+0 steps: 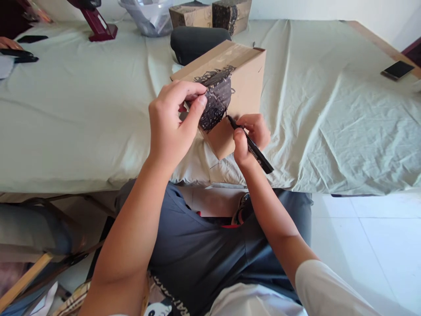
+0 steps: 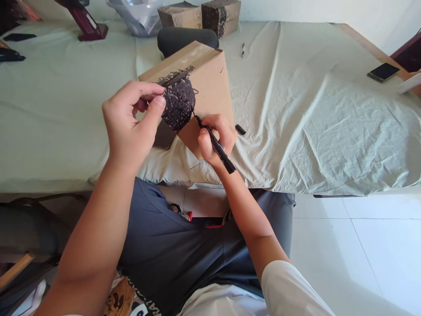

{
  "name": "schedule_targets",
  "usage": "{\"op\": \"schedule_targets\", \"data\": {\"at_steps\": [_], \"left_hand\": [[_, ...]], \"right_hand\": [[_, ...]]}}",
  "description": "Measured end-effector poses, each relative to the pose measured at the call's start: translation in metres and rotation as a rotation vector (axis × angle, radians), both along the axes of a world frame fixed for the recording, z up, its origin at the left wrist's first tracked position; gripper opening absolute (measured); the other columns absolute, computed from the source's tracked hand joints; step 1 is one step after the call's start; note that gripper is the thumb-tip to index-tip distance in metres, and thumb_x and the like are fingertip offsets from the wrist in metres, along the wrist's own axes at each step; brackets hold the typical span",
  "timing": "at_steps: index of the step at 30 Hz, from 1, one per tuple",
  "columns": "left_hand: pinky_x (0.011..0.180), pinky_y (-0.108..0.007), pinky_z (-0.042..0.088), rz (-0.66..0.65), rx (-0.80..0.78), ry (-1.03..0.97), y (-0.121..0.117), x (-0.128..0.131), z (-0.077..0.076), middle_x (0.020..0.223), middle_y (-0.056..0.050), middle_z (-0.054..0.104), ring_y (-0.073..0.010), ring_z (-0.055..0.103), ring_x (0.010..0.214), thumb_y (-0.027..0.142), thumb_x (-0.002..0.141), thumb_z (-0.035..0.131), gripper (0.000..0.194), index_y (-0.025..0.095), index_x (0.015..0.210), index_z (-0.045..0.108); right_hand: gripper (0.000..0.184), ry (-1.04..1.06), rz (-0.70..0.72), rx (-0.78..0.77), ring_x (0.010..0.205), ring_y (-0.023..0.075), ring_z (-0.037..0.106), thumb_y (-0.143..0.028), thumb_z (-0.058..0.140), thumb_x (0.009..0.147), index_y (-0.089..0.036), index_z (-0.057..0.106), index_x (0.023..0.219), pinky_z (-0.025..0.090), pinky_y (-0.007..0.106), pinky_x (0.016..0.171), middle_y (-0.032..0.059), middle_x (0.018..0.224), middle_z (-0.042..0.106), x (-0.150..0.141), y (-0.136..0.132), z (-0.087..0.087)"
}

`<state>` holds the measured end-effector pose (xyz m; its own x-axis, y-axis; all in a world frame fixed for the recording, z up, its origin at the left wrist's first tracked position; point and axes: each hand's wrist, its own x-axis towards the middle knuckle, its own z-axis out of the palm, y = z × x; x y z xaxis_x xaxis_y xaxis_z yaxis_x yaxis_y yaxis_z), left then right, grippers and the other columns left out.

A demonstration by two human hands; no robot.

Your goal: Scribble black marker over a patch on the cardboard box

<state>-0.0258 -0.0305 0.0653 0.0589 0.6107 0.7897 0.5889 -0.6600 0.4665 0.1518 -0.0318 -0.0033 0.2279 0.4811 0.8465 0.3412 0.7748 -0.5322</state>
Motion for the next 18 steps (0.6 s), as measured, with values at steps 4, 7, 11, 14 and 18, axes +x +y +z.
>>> {"op": "schedule_targets", "data": {"at_steps": [4, 7, 11, 14, 18], "left_hand": [[0.076, -0.03, 0.054, -0.016, 0.059, 0.029, 0.001, -0.005, 0.001, 0.102, -0.003, 0.08, -0.0163, 0.071, 0.087, 0.035, 0.107, 0.064, 0.018, 0.022, 0.109, 0.075], [0.079, -0.027, 0.057, -0.028, 0.068, 0.045, 0.001, -0.008, 0.002, 0.105, -0.006, 0.079, -0.0163, 0.073, 0.091, 0.043, 0.11, 0.059, 0.03, 0.018, 0.111, 0.075], [0.079, -0.03, 0.058, 0.001, 0.076, 0.065, 0.006, -0.013, -0.003, 0.106, -0.005, 0.078, -0.0176, 0.073, 0.094, 0.055, 0.111, 0.053, 0.042, 0.018, 0.115, 0.074], [0.074, -0.033, 0.055, 0.04, 0.124, 0.004, 0.013, -0.015, -0.011, 0.104, -0.003, 0.077, -0.0171, 0.069, 0.089, 0.061, 0.109, 0.054, 0.043, 0.023, 0.115, 0.074], [0.072, -0.038, 0.05, 0.083, 0.148, -0.042, 0.016, -0.015, -0.017, 0.104, -0.004, 0.073, -0.0195, 0.064, 0.089, 0.06, 0.108, 0.056, 0.038, 0.028, 0.116, 0.075]], "right_hand": [[0.029, 0.218, 0.072, -0.077, 0.042, 0.0139, 0.044, -0.053, 0.057, 0.108, -0.028, 0.068, 0.098, 0.035, 0.031, 0.045, -0.0076, 0.056, 0.044, 0.026, -0.009, 0.009], [0.04, 0.237, -0.011, -0.136, 0.038, 0.0125, 0.045, -0.057, 0.06, 0.107, -0.025, 0.069, 0.084, 0.027, 0.03, 0.041, -0.0076, 0.052, 0.044, 0.07, -0.008, 0.016], [0.022, 0.27, -0.008, -0.088, 0.047, 0.0167, 0.062, -0.053, 0.074, 0.098, -0.031, 0.068, 0.1, 0.047, 0.032, 0.044, -0.0055, 0.068, 0.066, 0.137, -0.008, 0.023], [0.025, 0.148, -0.112, -0.242, 0.059, 0.0217, 0.075, -0.054, 0.061, 0.106, -0.031, 0.068, 0.105, 0.054, 0.035, 0.049, 0.0003, 0.073, 0.072, 0.17, -0.002, 0.017], [0.029, -0.32, -0.112, -0.543, 0.095, 0.0291, 0.083, -0.057, 0.063, 0.102, -0.029, 0.064, 0.107, 0.066, 0.047, 0.084, 0.0123, 0.107, 0.084, 0.178, 0.032, -0.009]]}}
